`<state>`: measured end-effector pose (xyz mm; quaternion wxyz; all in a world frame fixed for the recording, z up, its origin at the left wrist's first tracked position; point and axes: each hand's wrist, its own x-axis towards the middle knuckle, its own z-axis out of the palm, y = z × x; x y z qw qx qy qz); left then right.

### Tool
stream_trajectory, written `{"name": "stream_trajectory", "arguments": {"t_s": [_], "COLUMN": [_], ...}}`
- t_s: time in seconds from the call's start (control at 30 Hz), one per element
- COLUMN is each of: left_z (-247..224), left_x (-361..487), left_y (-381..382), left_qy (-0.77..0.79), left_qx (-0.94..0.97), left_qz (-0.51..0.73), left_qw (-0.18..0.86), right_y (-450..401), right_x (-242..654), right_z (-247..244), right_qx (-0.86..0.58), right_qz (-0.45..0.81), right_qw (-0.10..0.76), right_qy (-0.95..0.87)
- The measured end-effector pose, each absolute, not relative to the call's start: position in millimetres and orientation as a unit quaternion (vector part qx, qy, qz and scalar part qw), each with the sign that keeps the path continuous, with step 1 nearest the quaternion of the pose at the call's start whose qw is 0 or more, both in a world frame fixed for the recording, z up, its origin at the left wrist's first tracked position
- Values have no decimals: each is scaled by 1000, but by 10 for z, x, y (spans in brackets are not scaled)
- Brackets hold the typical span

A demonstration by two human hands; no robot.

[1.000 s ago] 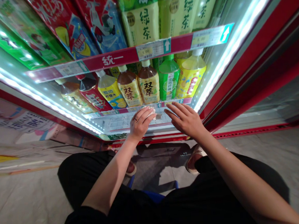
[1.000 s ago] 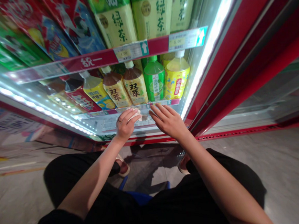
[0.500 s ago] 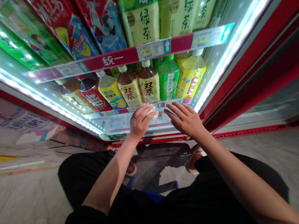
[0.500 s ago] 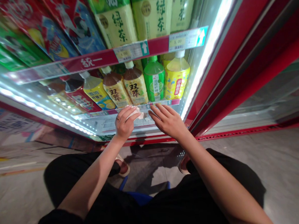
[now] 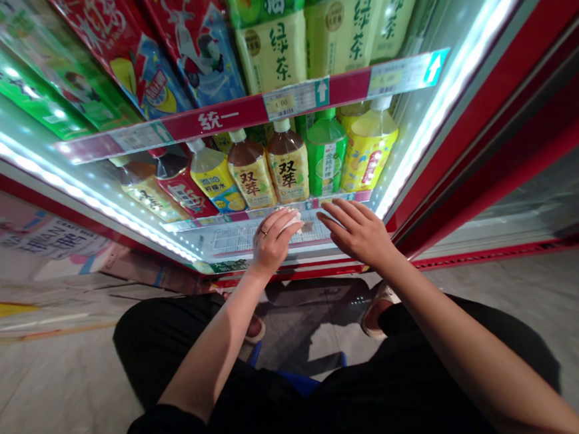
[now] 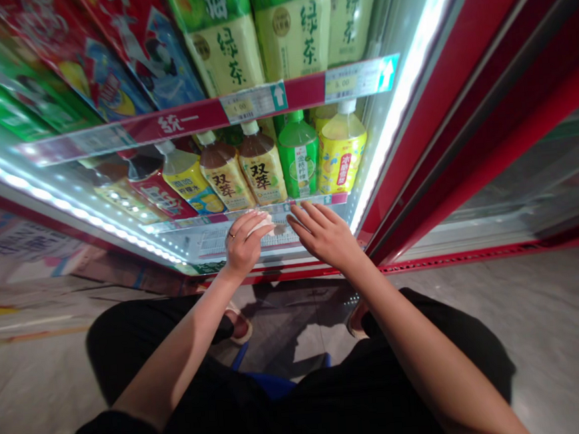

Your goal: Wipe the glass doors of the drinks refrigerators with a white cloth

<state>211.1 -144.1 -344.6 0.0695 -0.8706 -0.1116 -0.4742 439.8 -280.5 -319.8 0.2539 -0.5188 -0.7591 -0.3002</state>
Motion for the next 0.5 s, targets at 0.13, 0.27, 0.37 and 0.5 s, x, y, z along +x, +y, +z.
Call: {"name": "stream_trajectory", "arguments": {"t_s": [0.13,0.27,0.37,0.5], "left_z": [-3458,-3444,-3412,-3368], "left_x": [2127,2154,2176,2187], "left_y": [-1464,-1488,-1511,-1517], "left_qy": [-111,-109,-91,-79], "left_qx": [-873,-871,-863,-855], "left_qz": [-470,-475,-492,-509], "left_qw": [63,66,67,70], "right_y": [-2797,-2798,-2810,-2826], "right_x": [4387,4391,4397,4398], "right_z": [-3191,-3214,-3227,-3219], "right_qx": [-493,-499,-506,-519], "right_qz": [-353,-337,-322,-307], "right_qw": [255,260,257,246], "right_qy": [-753,-755,-758,-759]}}
